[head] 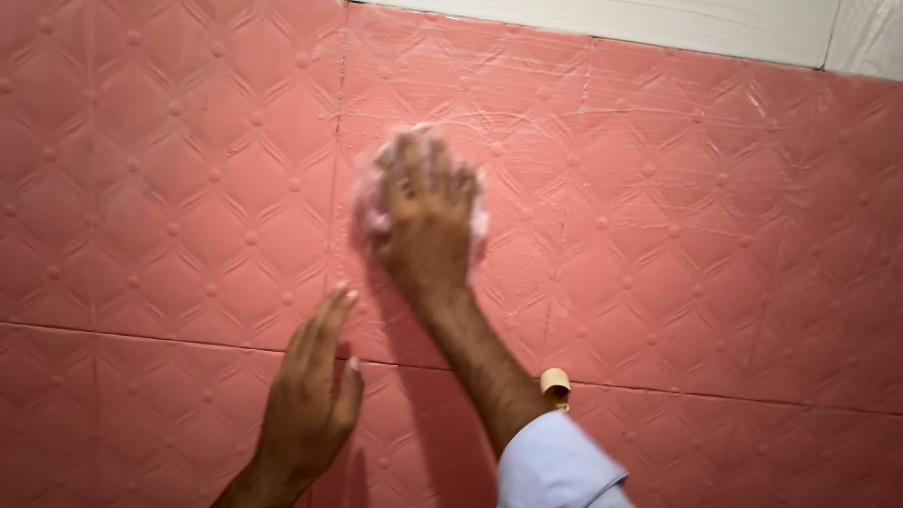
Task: The person sprays a cleaning solution onto tiled bathroom walls and scrubs them with a pink loofah. They repeatedly spray and wipe sections of the wall, focusing on both the white and pink tiles.
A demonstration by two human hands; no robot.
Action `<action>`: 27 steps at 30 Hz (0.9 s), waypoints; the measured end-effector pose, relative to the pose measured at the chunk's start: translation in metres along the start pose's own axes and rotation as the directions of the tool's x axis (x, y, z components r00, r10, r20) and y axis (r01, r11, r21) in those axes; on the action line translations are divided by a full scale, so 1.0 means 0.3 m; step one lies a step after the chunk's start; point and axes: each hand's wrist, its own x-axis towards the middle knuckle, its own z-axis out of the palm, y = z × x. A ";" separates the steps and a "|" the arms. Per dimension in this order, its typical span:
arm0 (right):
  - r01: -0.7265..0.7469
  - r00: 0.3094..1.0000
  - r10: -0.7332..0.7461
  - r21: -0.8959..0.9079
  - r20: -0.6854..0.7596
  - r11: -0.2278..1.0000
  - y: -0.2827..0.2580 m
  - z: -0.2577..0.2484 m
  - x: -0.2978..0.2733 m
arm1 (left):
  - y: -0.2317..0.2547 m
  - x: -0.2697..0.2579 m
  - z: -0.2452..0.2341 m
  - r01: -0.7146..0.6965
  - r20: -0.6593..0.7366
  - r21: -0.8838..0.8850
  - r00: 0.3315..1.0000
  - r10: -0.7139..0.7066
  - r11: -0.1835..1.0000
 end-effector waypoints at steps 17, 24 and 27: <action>-0.059 0.993 0.074 -0.159 0.090 0.985 0.628 -0.322 -0.248 | 0.138 0.258 0.270 -0.326 0.323 0.345 0.922 0.215 0.880; -0.269 0.962 0.268 0.015 0.051 0.963 0.569 -0.462 -0.625 | 0.199 0.358 0.315 -0.353 0.422 0.427 0.892 0.162 0.833; -0.151 0.977 0.153 -0.027 0.145 0.988 0.482 -0.463 -0.696 | 0.202 0.358 0.321 -0.341 0.458 0.469 0.883 0.106 0.815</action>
